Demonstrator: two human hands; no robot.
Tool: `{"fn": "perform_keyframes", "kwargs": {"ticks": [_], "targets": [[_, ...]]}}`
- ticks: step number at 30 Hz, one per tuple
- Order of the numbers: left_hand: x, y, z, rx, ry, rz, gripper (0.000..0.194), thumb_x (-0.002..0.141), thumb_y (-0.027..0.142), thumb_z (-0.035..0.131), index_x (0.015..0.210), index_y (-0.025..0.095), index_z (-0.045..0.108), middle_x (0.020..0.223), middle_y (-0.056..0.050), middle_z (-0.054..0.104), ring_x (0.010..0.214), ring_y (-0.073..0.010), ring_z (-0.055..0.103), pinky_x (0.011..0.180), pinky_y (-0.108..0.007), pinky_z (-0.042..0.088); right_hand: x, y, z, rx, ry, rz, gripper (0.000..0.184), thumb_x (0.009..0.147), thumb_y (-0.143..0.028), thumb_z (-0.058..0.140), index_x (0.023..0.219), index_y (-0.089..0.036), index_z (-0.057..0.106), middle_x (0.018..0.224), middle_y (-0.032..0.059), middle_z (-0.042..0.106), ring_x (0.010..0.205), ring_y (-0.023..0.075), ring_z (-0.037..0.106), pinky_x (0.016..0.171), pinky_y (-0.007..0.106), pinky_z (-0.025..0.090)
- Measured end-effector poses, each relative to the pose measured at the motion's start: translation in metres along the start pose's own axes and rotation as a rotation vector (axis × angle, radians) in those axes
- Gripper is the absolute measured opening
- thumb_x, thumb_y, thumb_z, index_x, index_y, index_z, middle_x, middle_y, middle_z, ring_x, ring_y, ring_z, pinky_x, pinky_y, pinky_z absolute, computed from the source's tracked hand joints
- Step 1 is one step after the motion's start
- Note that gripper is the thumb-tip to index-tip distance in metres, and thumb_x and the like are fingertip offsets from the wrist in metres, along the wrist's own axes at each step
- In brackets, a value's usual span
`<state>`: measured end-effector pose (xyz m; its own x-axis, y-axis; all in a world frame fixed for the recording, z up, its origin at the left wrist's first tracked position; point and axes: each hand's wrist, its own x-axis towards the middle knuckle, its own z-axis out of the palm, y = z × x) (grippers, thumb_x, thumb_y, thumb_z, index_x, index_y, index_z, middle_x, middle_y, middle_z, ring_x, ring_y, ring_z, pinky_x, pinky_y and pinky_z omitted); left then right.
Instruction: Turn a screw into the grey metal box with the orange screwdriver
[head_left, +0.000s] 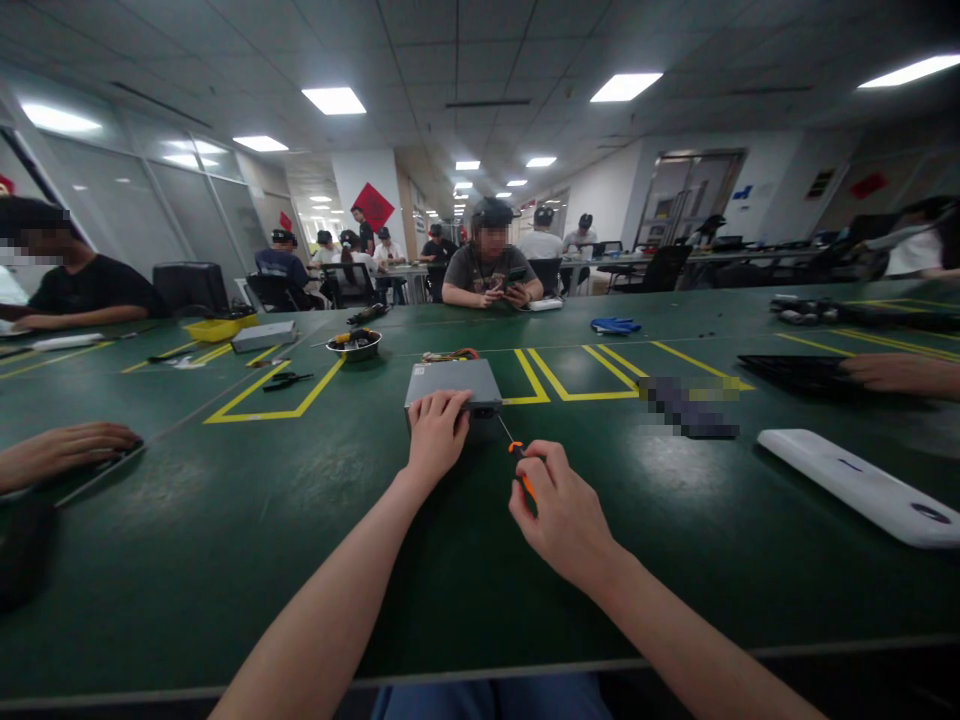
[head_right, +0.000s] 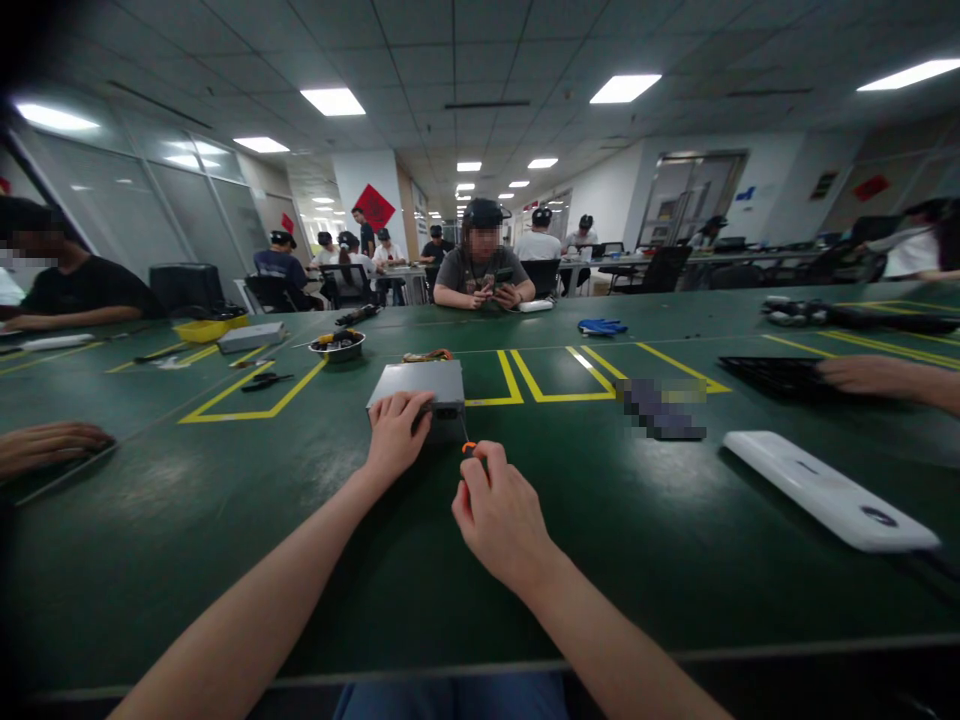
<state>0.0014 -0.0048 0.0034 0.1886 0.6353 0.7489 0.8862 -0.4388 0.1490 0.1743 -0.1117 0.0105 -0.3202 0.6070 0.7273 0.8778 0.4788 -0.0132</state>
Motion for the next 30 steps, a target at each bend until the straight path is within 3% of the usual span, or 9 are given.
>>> {"fn": "perform_keyframes", "kwargs": {"ticks": [8, 16, 21, 27, 30], "targets": [[0.002, 0.000, -0.001, -0.043, -0.005, 0.031, 0.029, 0.086, 0.020, 0.047, 0.112, 0.031, 0.055, 0.118, 0.001, 0.059, 0.112, -0.0197, 0.047, 0.091, -0.039, 0.029, -0.007, 0.004, 0.000, -0.114, -0.010, -0.128, 0.025, 0.081, -0.007, 0.045, 0.105, -0.014, 0.048, 0.100, 0.0104, 0.052, 0.067, 0.0138, 0.054, 0.057, 0.026, 0.047], [-0.003, 0.003, -0.010, -0.066, -0.033, 0.035, 0.027, 0.085, 0.021, 0.050, 0.110, 0.032, 0.056, 0.116, 0.004, 0.062, 0.107, -0.0191, 0.050, 0.088, -0.039, 0.029, -0.020, 0.004, -0.013, -0.085, -0.036, -0.167, 0.027, 0.083, -0.008, 0.037, 0.106, -0.012, 0.052, 0.111, 0.0169, 0.051, 0.076, 0.0162, 0.058, 0.061, 0.027, 0.049], [-0.006, 0.004, -0.014, -0.072, -0.036, 0.042, 0.027, 0.085, 0.021, 0.051, 0.109, 0.032, 0.057, 0.114, 0.003, 0.063, 0.105, -0.0193, 0.051, 0.086, -0.039, 0.029, -0.026, 0.003, -0.011, -0.203, 0.060, -0.270, 0.029, 0.083, -0.004, 0.041, 0.108, -0.009, 0.054, 0.106, 0.0162, 0.058, 0.079, 0.0162, 0.059, 0.069, 0.028, 0.047], [-0.007, 0.003, -0.012, -0.070, -0.007, 0.048, 0.026, 0.084, 0.022, 0.052, 0.107, 0.031, 0.058, 0.113, 0.001, 0.063, 0.102, -0.0207, 0.051, 0.086, -0.040, 0.028, -0.017, -0.002, -0.007, -0.171, 0.100, -0.125, 0.014, 0.086, -0.017, 0.048, 0.091, -0.014, 0.061, 0.071, 0.0024, 0.057, 0.057, 0.0099, 0.050, 0.056, 0.024, 0.035], [-0.006, 0.003, -0.011, -0.076, -0.013, 0.052, 0.025, 0.084, 0.023, 0.052, 0.107, 0.031, 0.058, 0.112, 0.001, 0.063, 0.102, -0.0207, 0.051, 0.085, -0.039, 0.029, -0.015, -0.004, -0.008, -0.149, 0.096, -0.091, 0.014, 0.086, -0.022, 0.049, 0.092, -0.017, 0.061, 0.070, 0.0009, 0.055, 0.058, 0.0102, 0.048, 0.058, 0.025, 0.033]]}}
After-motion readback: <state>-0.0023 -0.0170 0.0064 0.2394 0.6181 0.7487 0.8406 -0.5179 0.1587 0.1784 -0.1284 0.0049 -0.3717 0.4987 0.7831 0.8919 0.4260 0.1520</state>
